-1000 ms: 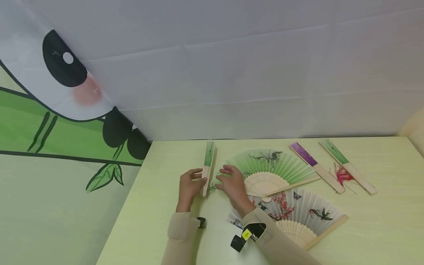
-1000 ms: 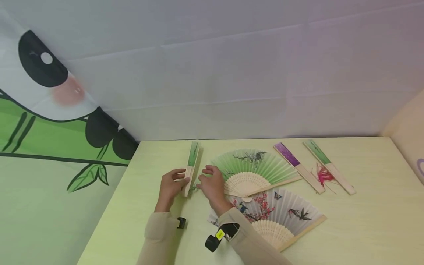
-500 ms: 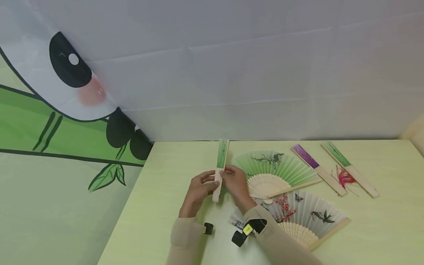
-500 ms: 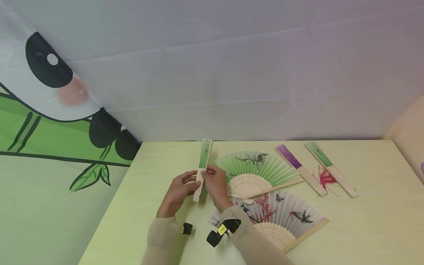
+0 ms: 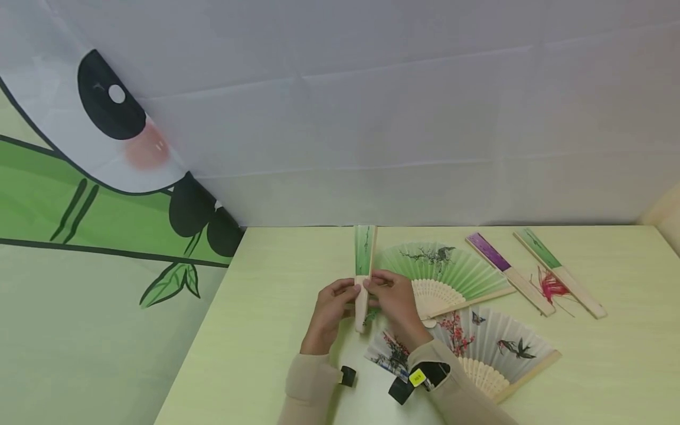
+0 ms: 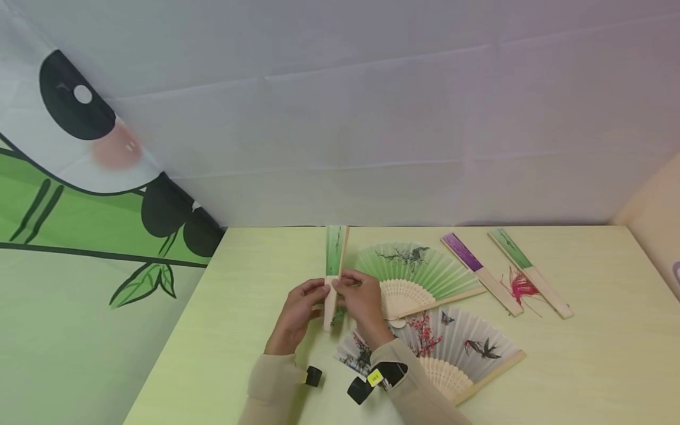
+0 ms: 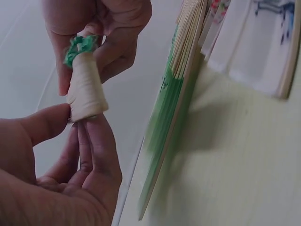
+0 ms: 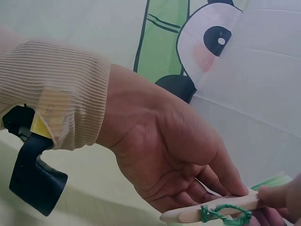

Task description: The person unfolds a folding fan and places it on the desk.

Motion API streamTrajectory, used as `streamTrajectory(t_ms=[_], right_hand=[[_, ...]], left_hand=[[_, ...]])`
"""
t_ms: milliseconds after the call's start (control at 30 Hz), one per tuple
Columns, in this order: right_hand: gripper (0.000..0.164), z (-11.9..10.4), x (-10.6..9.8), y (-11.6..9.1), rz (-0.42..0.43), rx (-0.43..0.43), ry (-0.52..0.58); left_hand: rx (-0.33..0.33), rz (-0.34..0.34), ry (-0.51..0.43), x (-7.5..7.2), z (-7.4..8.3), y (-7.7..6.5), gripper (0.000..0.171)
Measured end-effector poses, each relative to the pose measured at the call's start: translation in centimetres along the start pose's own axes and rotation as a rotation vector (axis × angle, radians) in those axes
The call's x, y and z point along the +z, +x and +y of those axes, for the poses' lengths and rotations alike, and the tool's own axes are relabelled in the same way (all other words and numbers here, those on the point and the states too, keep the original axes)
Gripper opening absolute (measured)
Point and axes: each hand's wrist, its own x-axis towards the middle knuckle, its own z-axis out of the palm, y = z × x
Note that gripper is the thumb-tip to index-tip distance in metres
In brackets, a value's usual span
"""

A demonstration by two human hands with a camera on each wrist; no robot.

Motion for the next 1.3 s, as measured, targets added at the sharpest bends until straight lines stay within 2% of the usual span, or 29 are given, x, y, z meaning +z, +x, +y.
streamTrajectory(t_ms=[400,633,1100,1300], right_hand=[[0.04,-0.5,-2.0,-0.9,0.068,-0.014,0.09],[0.041,-0.8,-3.2,-1.3,0.123,-0.004,0.169],[0.043,-0.8,-5.1,-2.2,0.193,0.015,0.192],[0.038,-0.8,-5.8,-2.6,0.217,0.035,0.228]], left_hand=[[0.033,0.104,-0.166,2.4,0.1,-1.2,0.026],[0.054,0.17,-0.267,3.9,0.5,-2.1,0.033],[0.052,0.305,-0.428,6.5,0.4,-4.1,0.017],[0.079,0.331,-0.474,7.2,0.2,-4.7,0.012]])
